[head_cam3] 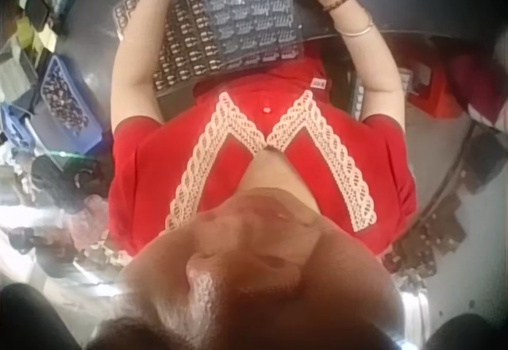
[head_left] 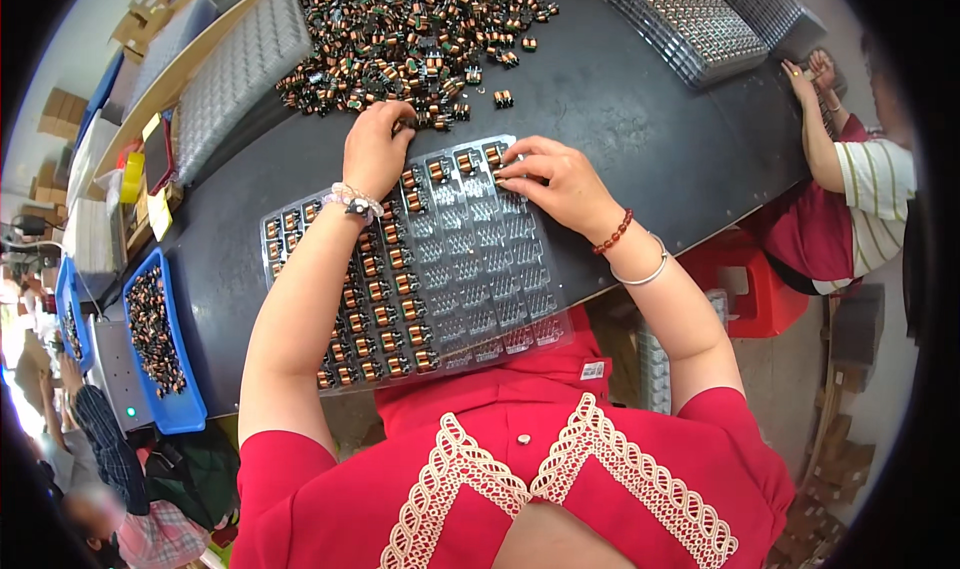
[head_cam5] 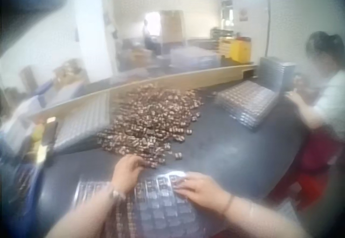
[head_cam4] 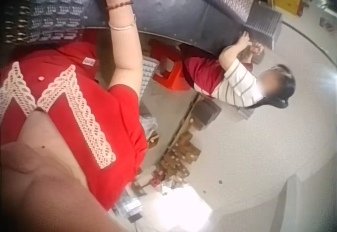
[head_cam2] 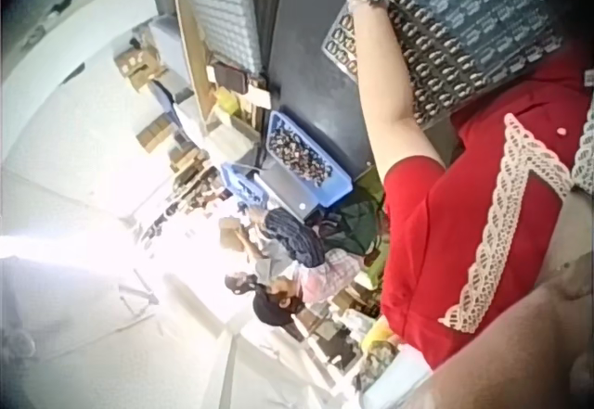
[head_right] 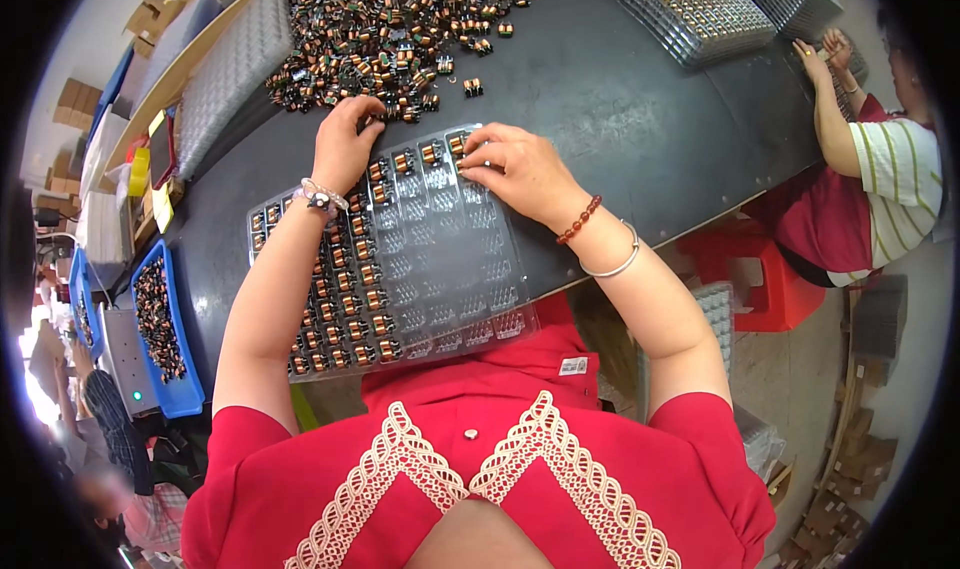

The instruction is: The person picks up electronic components from the table and inserts them into the slots of a plastic tray by hand.

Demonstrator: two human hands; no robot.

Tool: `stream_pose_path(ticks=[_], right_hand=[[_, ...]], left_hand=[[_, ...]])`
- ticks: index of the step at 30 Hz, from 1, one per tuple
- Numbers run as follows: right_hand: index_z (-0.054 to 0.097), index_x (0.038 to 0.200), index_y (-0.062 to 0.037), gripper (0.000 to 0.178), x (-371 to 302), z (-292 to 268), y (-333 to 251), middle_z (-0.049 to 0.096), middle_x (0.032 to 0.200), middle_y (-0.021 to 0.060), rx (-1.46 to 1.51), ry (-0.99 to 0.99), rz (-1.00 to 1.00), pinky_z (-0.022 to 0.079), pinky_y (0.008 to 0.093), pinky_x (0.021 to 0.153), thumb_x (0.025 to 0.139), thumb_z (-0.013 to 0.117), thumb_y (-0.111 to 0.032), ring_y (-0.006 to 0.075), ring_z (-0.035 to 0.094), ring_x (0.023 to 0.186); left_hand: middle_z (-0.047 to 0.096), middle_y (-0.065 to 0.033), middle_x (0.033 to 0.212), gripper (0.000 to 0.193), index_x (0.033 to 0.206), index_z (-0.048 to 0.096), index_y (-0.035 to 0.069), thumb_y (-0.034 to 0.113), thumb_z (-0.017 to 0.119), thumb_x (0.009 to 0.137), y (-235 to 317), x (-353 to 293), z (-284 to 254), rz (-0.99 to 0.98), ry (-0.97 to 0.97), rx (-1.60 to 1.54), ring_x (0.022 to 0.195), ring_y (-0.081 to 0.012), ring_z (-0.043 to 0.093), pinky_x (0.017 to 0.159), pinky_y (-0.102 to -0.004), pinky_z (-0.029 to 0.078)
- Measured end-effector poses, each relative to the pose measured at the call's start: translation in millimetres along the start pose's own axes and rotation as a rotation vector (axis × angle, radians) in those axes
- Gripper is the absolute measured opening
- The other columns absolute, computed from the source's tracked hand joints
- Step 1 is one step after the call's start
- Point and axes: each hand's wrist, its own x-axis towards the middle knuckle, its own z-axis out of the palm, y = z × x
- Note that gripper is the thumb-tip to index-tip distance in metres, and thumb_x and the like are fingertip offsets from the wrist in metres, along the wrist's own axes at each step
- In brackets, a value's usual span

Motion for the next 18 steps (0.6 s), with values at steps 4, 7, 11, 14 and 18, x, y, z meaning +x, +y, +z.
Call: stream_pose_path(ticks=[4, 7, 11, 14, 18], right_hand=[[0.069, 0.092, -0.0052, 0.013, 25, -13, 14, 0.064, 0.1, 0.008, -0.067, 0.143, -0.131, 0.05, 0.0291, 0.069, 0.082, 0.067, -0.013, 0.0184, 0.063, 0.077], [0.067, 0.099, -0.0091, 0.018, 53, -11, 22, 0.063, 0.103, 0.0063, -0.312, 0.12, 0.1, 0.051, 0.0325, 0.073, 0.083, 0.066, -0.017, 0.0202, 0.063, 0.08], [0.068, 0.097, -0.0114, 0.016, 68, -2, 43, 0.064, 0.098, 0.0027, -0.589, 0.067, 0.033, 0.05, 0.034, 0.073, 0.083, 0.065, -0.02, 0.0223, 0.063, 0.082], [0.068, 0.095, -0.0114, 0.015, 65, -8, 44, 0.065, 0.093, 0.0024, -0.527, 0.106, -0.033, 0.05, 0.0342, 0.073, 0.083, 0.065, -0.018, 0.0223, 0.062, 0.083], [0.069, 0.095, -0.0085, 0.015, 44, -9, 12, 0.066, 0.089, 0.0047, -0.182, 0.097, 0.011, 0.05, 0.0289, 0.063, 0.081, 0.067, -0.013, 0.0181, 0.062, 0.07]], left_hand=[[0.062, -0.0107, 0.1, 0.02, 0.097, 0.063, 0.005, 0.004, 0.066, 0.077, 2, 1, -1, -0.103, 0.072, -0.162, 0.093, -0.0274, 0.06, 0.082, -0.0371, 0.049], [0.064, -0.0085, 0.099, 0.018, 0.097, 0.066, 0.007, 0.01, 0.066, 0.079, 0, -2, -6, -0.054, 0.062, 0.031, 0.092, -0.0265, 0.061, 0.081, -0.0374, 0.049], [0.066, -0.0063, 0.095, 0.018, 0.097, 0.068, 0.01, 0.015, 0.066, 0.08, -2, -1, -9, 0.028, 0.086, 0.146, 0.091, -0.0258, 0.061, 0.081, -0.0378, 0.049], [0.067, -0.0063, 0.09, 0.016, 0.094, 0.067, 0.008, 0.014, 0.067, 0.078, 14, -10, -19, -0.026, 0.109, -0.021, 0.089, -0.0251, 0.061, 0.078, -0.0371, 0.048], [0.067, -0.0064, 0.087, 0.014, 0.088, 0.065, 0.007, 0.012, 0.069, 0.076, 39, -46, -29, 0.23, -0.022, -0.103, 0.085, -0.0261, 0.059, 0.077, -0.0372, 0.048]])
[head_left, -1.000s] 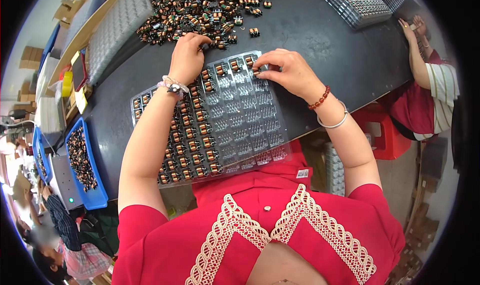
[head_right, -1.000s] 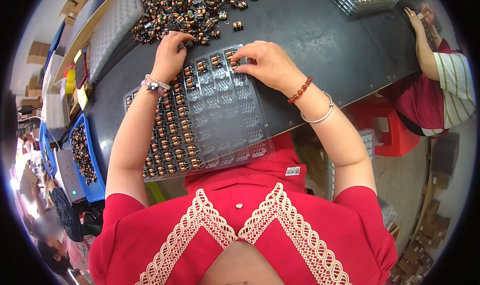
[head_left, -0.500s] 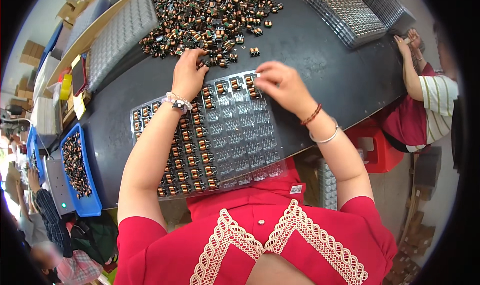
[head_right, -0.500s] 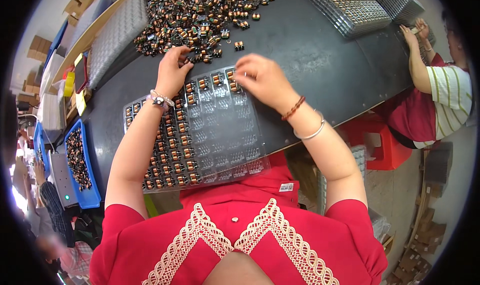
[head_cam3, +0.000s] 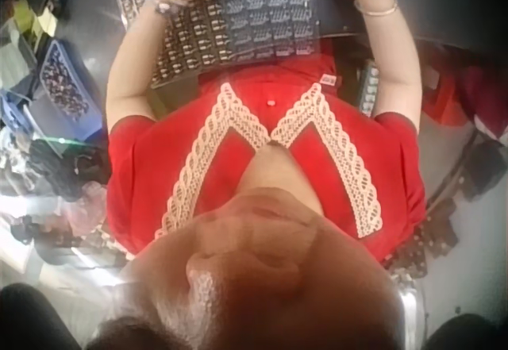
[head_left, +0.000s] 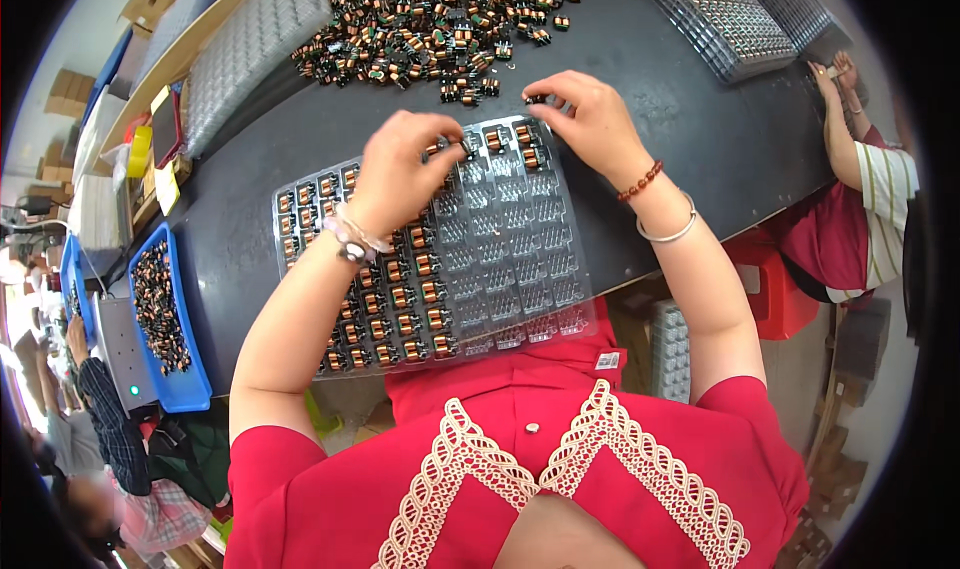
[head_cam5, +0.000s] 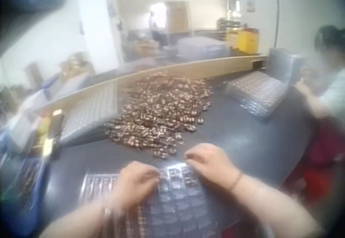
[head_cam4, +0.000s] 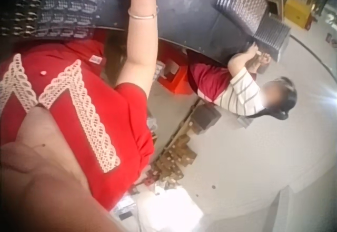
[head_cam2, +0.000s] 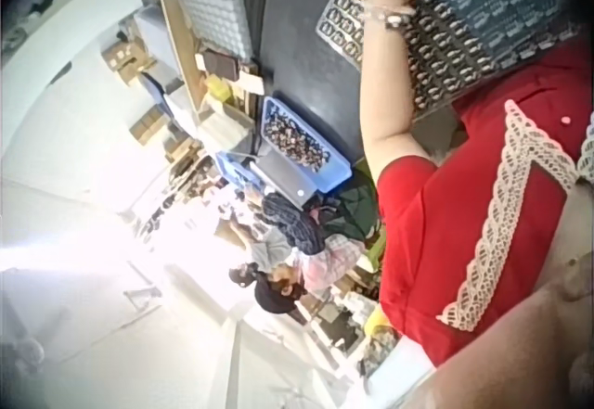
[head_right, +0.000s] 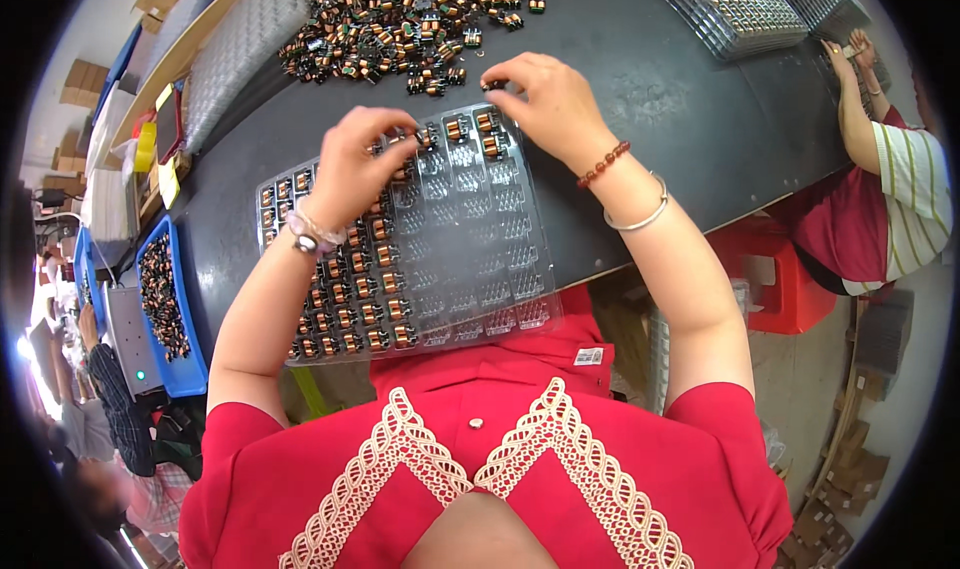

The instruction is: The person picks up electronic components from the table and inserts them into the slots of a plastic tray by hand.

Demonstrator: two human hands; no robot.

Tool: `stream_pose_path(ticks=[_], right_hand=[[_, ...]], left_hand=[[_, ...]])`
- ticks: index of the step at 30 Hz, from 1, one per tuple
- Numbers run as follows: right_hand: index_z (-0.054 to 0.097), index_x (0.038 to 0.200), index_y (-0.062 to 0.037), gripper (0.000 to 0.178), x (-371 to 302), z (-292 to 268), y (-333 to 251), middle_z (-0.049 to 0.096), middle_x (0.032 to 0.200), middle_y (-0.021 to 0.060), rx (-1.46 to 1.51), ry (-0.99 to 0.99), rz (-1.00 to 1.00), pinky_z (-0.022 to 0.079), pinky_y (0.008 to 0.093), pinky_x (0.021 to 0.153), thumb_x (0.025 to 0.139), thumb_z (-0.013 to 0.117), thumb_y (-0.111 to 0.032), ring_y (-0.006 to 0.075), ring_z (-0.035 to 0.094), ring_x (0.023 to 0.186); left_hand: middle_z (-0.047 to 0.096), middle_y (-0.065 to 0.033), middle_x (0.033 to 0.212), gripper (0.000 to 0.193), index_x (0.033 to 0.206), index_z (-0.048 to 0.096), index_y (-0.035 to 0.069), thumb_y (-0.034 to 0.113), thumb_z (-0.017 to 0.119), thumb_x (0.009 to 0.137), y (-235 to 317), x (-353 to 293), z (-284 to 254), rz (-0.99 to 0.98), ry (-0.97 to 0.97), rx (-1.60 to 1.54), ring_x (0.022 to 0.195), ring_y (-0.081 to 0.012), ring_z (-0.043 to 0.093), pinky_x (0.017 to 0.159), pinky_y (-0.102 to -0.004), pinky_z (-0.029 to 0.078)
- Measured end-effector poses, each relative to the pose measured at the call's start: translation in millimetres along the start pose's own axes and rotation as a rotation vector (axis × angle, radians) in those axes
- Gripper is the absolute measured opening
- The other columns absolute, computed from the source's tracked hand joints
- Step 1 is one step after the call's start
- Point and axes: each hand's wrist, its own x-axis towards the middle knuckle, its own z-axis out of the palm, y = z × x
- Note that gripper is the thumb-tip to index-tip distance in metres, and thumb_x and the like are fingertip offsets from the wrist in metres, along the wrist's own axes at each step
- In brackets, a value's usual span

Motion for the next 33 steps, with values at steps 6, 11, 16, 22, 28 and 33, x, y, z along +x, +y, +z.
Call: stream_pose_path(ticks=[6, 11, 16, 22, 28, 33], right_hand=[[0.068, 0.097, -0.0072, 0.019, -18, 13, -21, 0.067, 0.093, 0.0049, 0.052, -0.043, -0.11, 0.051, 0.0312, 0.074, 0.078, 0.067, -0.009, 0.021, 0.062, 0.088], [0.069, 0.092, -0.0069, 0.016, -22, 16, -14, 0.066, 0.095, 0.0049, 0.025, -0.001, -0.121, 0.05, 0.0332, 0.078, 0.077, 0.069, -0.011, 0.023, 0.061, 0.09], [0.069, 0.088, -0.0082, 0.014, -19, 20, -21, 0.065, 0.091, 0.0042, -0.005, 0.035, -0.139, 0.05, 0.0331, 0.074, 0.076, 0.071, -0.013, 0.0229, 0.061, 0.087], [0.069, 0.086, -0.0098, 0.013, -22, 21, -23, 0.064, 0.09, 0.0031, -0.073, 0.076, -0.15, 0.05, 0.032, 0.07, 0.075, 0.072, -0.015, 0.0216, 0.06, 0.083], [0.069, 0.085, -0.0121, 0.013, -22, 17, -24, 0.064, 0.087, 0.0013, -0.107, 0.046, -0.132, 0.051, 0.0324, 0.071, 0.074, 0.073, -0.017, 0.0211, 0.06, 0.082], [0.069, 0.086, -0.0122, 0.013, -24, 21, -26, 0.065, 0.087, 0.0012, -0.132, 0.071, -0.15, 0.051, 0.0327, 0.072, 0.074, 0.073, -0.017, 0.0208, 0.06, 0.083]], left_hand=[[0.065, -0.0043, 0.085, 0.011, 0.083, 0.066, 0.006, 0.012, 0.068, 0.075, 12, -12, 11, 0.127, -0.086, 0.162, 0.091, -0.0248, 0.056, 0.083, -0.0372, 0.045], [0.064, -0.0054, 0.091, 0.01, 0.081, 0.068, 0.006, 0.015, 0.067, 0.077, 14, -15, 14, 0.155, -0.06, 0.199, 0.092, -0.0244, 0.056, 0.085, -0.0366, 0.045], [0.063, -0.0089, 0.099, 0.016, 0.086, 0.07, 0.006, 0.02, 0.063, 0.083, -10, 16, 6, -0.035, -0.071, 0.155, 0.096, -0.0275, 0.056, 0.087, -0.0387, 0.045], [0.064, -0.0091, 0.094, 0.016, 0.087, 0.067, 0.006, 0.02, 0.061, 0.084, -33, 49, 26, -0.12, 0.052, 0.248, 0.091, -0.0284, 0.059, 0.081, -0.0388, 0.047], [0.066, -0.0111, 0.093, 0.015, 0.091, 0.067, 0.005, 0.017, 0.061, 0.084, -29, 47, 28, -0.183, -0.005, 0.135, 0.091, -0.0293, 0.061, 0.081, -0.0394, 0.048], [0.067, -0.0128, 0.096, 0.02, 0.097, 0.069, 0.004, 0.016, 0.062, 0.083, -25, 43, 28, -0.209, -0.045, 0.026, 0.091, -0.0305, 0.063, 0.083, -0.0393, 0.048]])
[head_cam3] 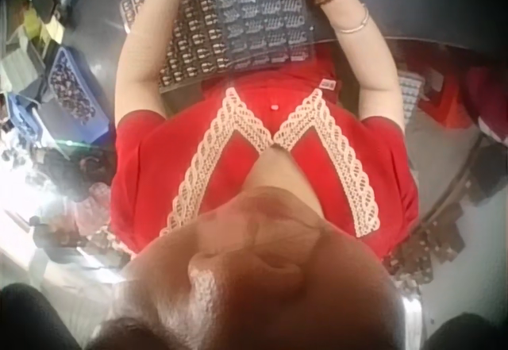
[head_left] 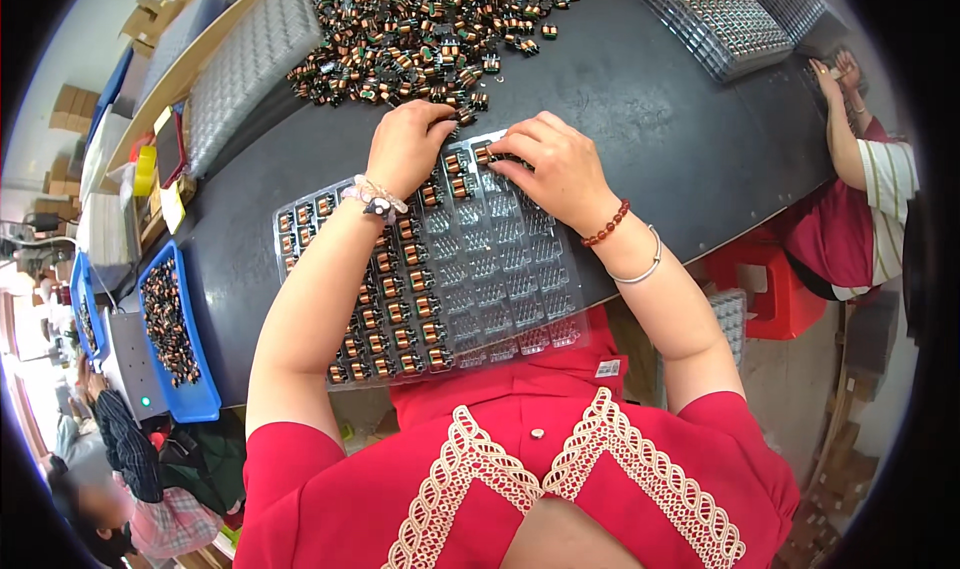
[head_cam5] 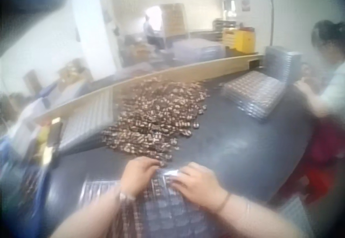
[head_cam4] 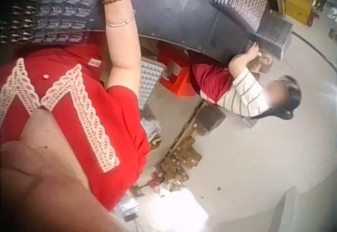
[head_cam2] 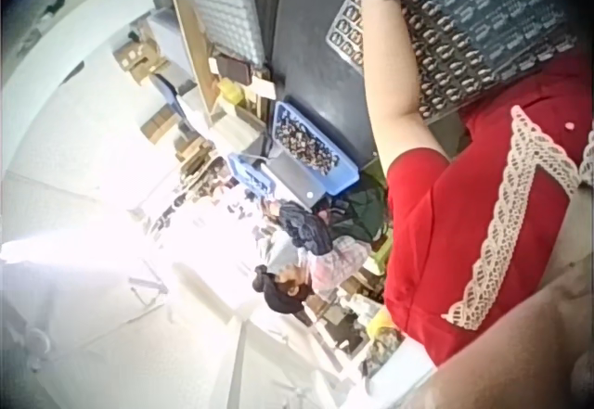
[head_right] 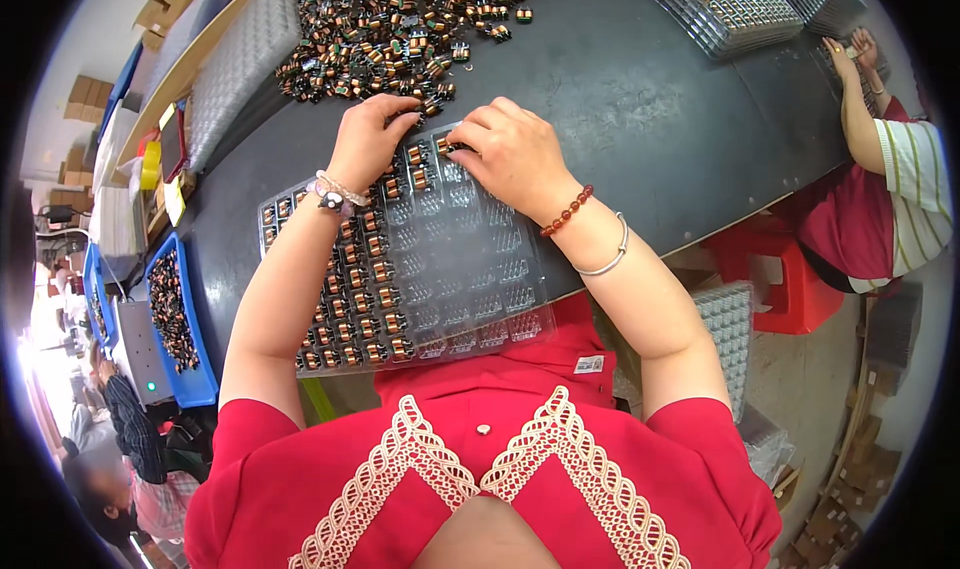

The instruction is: The person picks up electronic components from the table and inserts them into the slots of a plastic tray by hand.

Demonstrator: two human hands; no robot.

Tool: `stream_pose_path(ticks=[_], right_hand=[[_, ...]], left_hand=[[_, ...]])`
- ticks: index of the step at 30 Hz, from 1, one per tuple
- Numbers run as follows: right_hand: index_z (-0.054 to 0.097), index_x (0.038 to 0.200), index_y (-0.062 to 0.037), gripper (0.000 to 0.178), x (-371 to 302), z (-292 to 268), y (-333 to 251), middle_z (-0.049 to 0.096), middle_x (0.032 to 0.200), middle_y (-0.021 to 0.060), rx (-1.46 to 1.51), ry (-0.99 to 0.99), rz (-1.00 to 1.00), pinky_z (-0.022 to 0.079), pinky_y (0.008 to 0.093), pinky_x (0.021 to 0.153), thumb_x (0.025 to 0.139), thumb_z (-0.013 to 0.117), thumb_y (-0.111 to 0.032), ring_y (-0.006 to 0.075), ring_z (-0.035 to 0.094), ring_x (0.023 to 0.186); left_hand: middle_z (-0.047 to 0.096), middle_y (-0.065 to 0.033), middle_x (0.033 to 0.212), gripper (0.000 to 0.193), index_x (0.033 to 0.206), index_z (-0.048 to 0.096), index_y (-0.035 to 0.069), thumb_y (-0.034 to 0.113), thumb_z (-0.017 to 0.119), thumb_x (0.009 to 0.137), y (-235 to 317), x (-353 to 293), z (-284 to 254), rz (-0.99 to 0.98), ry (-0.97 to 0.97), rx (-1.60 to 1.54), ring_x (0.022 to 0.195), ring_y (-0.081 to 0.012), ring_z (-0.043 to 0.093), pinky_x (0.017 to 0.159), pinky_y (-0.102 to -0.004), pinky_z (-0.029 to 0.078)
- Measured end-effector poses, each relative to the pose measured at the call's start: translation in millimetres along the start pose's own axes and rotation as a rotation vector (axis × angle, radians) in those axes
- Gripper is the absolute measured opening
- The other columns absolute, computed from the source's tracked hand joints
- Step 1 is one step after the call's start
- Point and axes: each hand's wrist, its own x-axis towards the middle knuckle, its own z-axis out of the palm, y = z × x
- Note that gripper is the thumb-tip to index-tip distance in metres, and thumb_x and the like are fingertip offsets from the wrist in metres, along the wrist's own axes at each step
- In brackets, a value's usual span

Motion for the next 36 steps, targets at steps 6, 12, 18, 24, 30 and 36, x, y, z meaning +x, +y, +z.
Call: stream_pose_path(ticks=[6, 12, 18, 24, 30, 36], right_hand=[[0.069, 0.089, -0.0098, 0.016, -1, -2, 5, 0.067, 0.09, 0.0028, 0.121, 0.051, -0.038, 0.051, 0.0326, 0.075, 0.074, 0.072, -0.015, 0.022, 0.06, 0.086], [0.068, 0.087, -0.0091, 0.014, -4, -4, 4, 0.066, 0.094, 0.0023, 0.046, 0.026, -0.028, 0.051, 0.0324, 0.073, 0.075, 0.071, -0.013, 0.0222, 0.06, 0.084], [0.067, 0.084, -0.0088, 0.01, -3, -1, 4, 0.066, 0.092, 0.0018, 0.066, 0.03, 0.015, 0.05, 0.0324, 0.071, 0.074, 0.071, -0.012, 0.0215, 0.059, 0.082], [0.068, 0.083, -0.0082, 0.01, -4, -3, 12, 0.067, 0.09, 0.0018, 0.113, 0.018, 0.022, 0.05, 0.032, 0.071, 0.073, 0.071, -0.011, 0.0214, 0.06, 0.082], [0.068, 0.082, -0.0079, 0.01, -4, -3, 14, 0.067, 0.09, 0.0031, 0.145, 0.015, 0.039, 0.05, 0.0319, 0.071, 0.074, 0.071, -0.011, 0.0218, 0.061, 0.082], [0.068, 0.083, -0.0068, 0.01, -6, -2, 16, 0.067, 0.09, 0.0039, 0.151, 0.031, 0.041, 0.05, 0.0323, 0.073, 0.074, 0.07, -0.011, 0.0224, 0.062, 0.083]], left_hand=[[0.066, -0.0119, 0.091, 0.019, 0.095, 0.069, 0.004, 0.013, 0.068, 0.078, -5, -11, -15, 0.109, -0.023, 0.012, 0.087, -0.0292, 0.062, 0.08, -0.0371, 0.049], [0.069, -0.0091, 0.092, 0.018, 0.099, 0.068, 0.003, 0.009, 0.067, 0.082, -3, -18, -23, -0.07, -0.127, -0.157, 0.083, -0.0189, 0.064, 0.076, -0.0291, 0.051], [0.069, -0.0038, 0.089, 0.019, 0.102, 0.068, 0.003, 0.008, 0.066, 0.084, -23, -15, -23, -0.29, -0.254, -0.475, 0.081, -0.0091, 0.062, 0.076, -0.0249, 0.05], [0.069, -0.0043, 0.088, 0.018, 0.101, 0.068, 0.003, 0.005, 0.066, 0.083, -25, -16, -24, -0.211, -0.225, -0.436, 0.081, -0.0096, 0.062, 0.074, -0.0244, 0.05], [0.067, -0.0064, 0.091, 0.026, 0.103, 0.065, 0.005, 0.005, 0.07, 0.078, 17, -33, -15, -0.018, -0.026, -0.319, 0.081, -0.0144, 0.063, 0.075, -0.0276, 0.051], [0.066, -0.0066, 0.089, 0.015, 0.086, 0.065, 0.007, 0.008, 0.071, 0.073, 47, -45, 7, 0.209, 0.002, 0.021, 0.091, -0.0275, 0.057, 0.079, -0.0384, 0.047]])
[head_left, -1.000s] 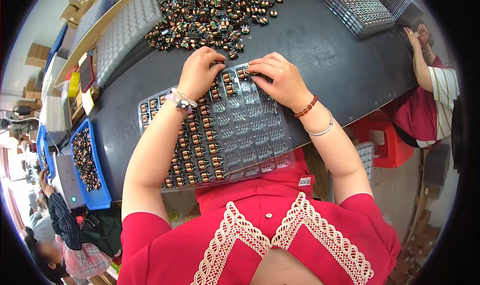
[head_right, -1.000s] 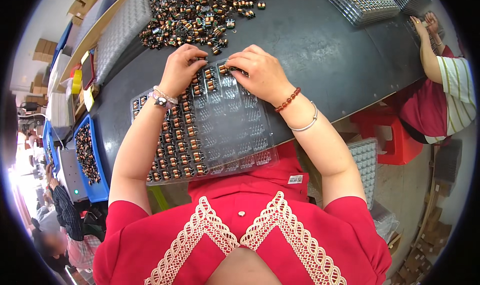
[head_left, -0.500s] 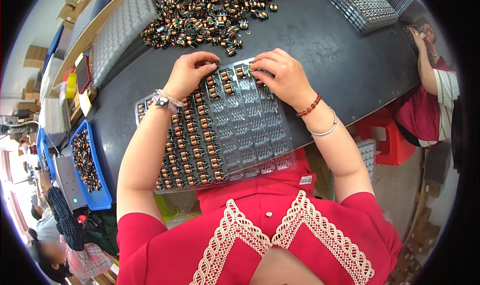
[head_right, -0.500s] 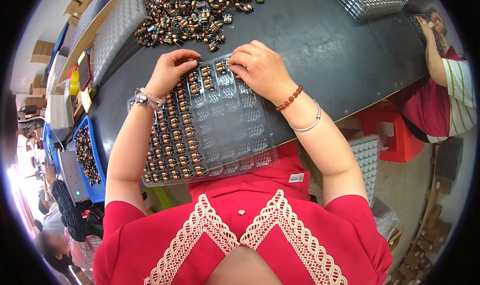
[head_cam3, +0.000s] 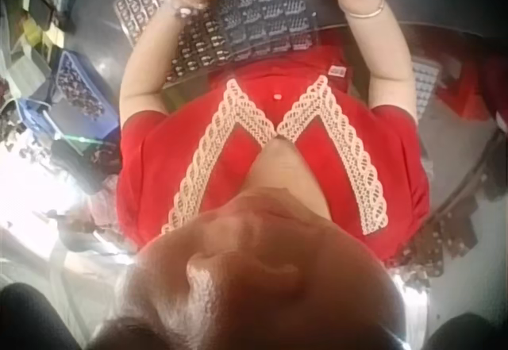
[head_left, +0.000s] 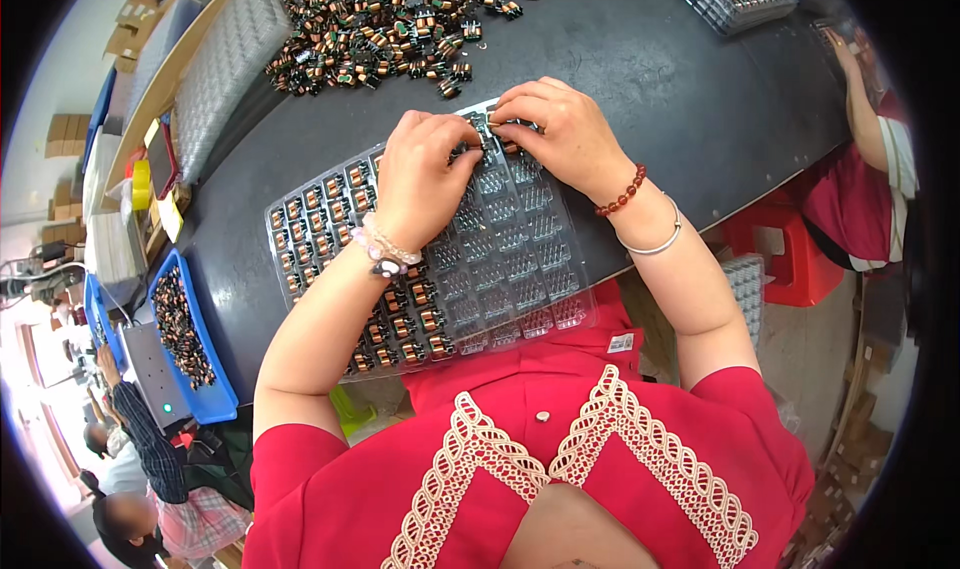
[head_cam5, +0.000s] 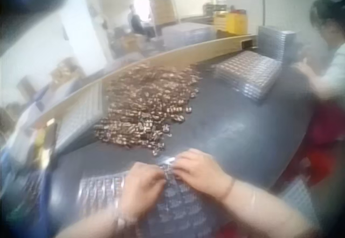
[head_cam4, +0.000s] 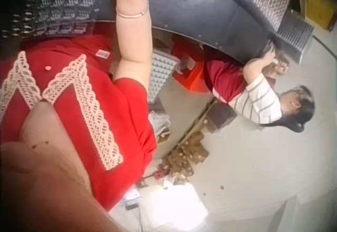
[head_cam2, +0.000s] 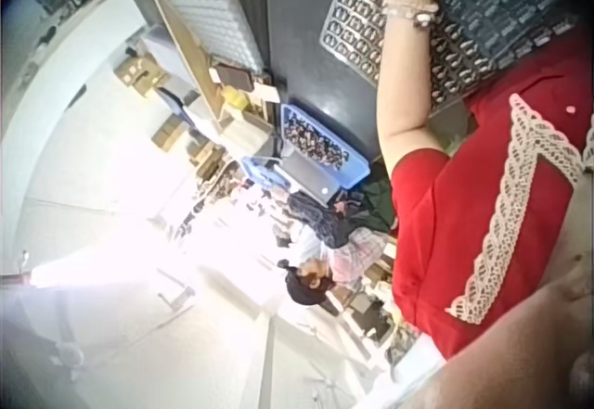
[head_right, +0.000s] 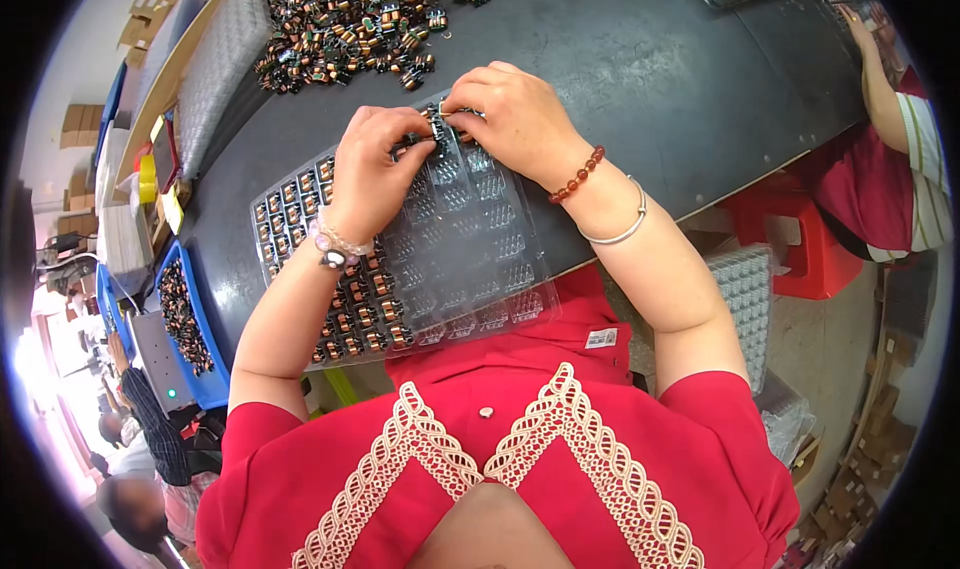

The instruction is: The person picks up electronic components from the table and inserts them into the slots of a plastic tray by hand.

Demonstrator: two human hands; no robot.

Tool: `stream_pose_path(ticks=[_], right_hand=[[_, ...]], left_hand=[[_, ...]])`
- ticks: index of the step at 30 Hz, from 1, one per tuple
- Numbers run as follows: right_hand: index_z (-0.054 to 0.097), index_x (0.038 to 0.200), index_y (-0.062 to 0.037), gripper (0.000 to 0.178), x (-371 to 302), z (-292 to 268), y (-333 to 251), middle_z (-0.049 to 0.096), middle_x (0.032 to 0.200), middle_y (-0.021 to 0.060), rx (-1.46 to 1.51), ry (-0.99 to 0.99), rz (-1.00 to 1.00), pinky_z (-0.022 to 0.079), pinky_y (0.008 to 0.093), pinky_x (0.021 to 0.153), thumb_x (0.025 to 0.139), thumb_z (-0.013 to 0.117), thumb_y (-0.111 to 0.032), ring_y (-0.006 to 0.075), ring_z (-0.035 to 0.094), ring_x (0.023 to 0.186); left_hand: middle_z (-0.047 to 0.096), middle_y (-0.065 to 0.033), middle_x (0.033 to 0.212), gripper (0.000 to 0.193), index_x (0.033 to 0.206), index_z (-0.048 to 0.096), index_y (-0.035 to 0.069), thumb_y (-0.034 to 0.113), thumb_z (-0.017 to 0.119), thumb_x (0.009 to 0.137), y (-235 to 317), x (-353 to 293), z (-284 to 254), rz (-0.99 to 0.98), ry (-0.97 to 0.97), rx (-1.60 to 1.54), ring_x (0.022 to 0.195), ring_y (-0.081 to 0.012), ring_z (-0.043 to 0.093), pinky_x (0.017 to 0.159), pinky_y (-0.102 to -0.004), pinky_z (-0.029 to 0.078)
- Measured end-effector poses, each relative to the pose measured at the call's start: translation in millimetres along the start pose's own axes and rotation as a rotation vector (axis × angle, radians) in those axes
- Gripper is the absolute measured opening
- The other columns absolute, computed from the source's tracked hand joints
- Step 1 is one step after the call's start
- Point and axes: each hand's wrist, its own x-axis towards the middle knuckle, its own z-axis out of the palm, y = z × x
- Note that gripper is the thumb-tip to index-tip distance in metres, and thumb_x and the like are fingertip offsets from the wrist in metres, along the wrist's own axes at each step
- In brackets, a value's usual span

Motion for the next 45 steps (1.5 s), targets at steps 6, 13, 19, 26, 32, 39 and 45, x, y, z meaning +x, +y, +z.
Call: stream_pose_path(ticks=[6, 13, 19, 26, 32, 39, 45], right_hand=[[0.069, 0.083, -0.0048, 0.01, 1, -4, -2, 0.068, 0.091, 0.0046, 0.076, -0.011, 0.031, 0.05, 0.0324, 0.074, 0.074, 0.069, -0.01, 0.0228, 0.062, 0.084], [0.069, 0.084, -0.0041, 0.011, 0, -4, -1, 0.069, 0.09, 0.0052, 0.056, -0.019, 0.037, 0.051, 0.0327, 0.074, 0.075, 0.068, -0.01, 0.0226, 0.063, 0.085], [0.068, 0.086, -0.0054, 0.011, -1, -1, -1, 0.069, 0.089, 0.0056, 0.036, -0.009, 0.051, 0.051, 0.0328, 0.075, 0.076, 0.068, -0.01, 0.0228, 0.063, 0.085], [0.069, 0.086, -0.0065, 0.011, 1, 1, -1, 0.068, 0.089, 0.0047, 0.042, -0.021, 0.066, 0.051, 0.033, 0.076, 0.076, 0.068, -0.011, 0.0233, 0.063, 0.086], [0.069, 0.084, -0.0067, 0.01, -2, 1, 4, 0.068, 0.089, 0.0042, 0.053, -0.001, 0.033, 0.05, 0.0328, 0.074, 0.076, 0.068, -0.012, 0.0229, 0.062, 0.084], [0.068, 0.083, -0.006, 0.01, 3, -4, -3, 0.067, 0.09, 0.0033, -0.006, -0.042, 0.012, 0.05, 0.0328, 0.073, 0.075, 0.069, -0.011, 0.0224, 0.061, 0.083], [0.066, 0.085, -0.0057, 0.011, 5, -23, -14, 0.067, 0.089, 0.0037, 0.141, -0.074, 0.116, 0.049, 0.0323, 0.072, 0.076, 0.069, -0.011, 0.0226, 0.061, 0.082]], left_hand=[[0.067, -0.0047, 0.091, 0.011, 0.08, 0.065, 0.006, 0.008, 0.071, 0.071, -4, -8, 12, -0.013, 0.078, -0.072, 0.087, -0.0253, 0.058, 0.08, -0.0371, 0.046], [0.066, -0.0034, 0.086, 0.01, 0.082, 0.065, 0.009, 0.011, 0.07, 0.074, -5, -3, 5, 0.118, 0.021, 0.069, 0.087, -0.0242, 0.058, 0.076, -0.0374, 0.043], [0.063, -0.0058, 0.075, 0.011, 0.085, 0.062, 0.008, 0.011, 0.062, 0.075, 15, 11, -5, 0.246, -0.096, 0.437, 0.082, -0.0252, 0.058, 0.075, -0.0368, 0.044], [0.064, -0.0067, 0.075, 0.011, 0.084, 0.06, 0.006, 0.012, 0.062, 0.075, 2, 12, -12, 0.277, -0.128, 0.271, 0.08, -0.0249, 0.059, 0.074, -0.0379, 0.044], [0.063, -0.0079, 0.095, 0.013, 0.077, 0.064, 0.007, 0.019, 0.067, 0.076, 6, -1, 3, 0.324, -0.107, 0.374, 0.093, -0.0245, 0.057, 0.08, -0.0378, 0.045], [0.065, -0.0064, 0.099, 0.018, 0.092, 0.069, 0.009, 0.02, 0.067, 0.078, -27, 43, -2, 0.014, 0.057, 0.354, 0.096, -0.0256, 0.057, 0.083, -0.0368, 0.048], [0.066, -0.0078, 0.092, 0.023, 0.1, 0.066, 0.009, 0.016, 0.066, 0.078, -43, 54, 0, 0.109, -0.067, 0.531, 0.093, -0.0263, 0.059, 0.082, -0.0363, 0.048]])
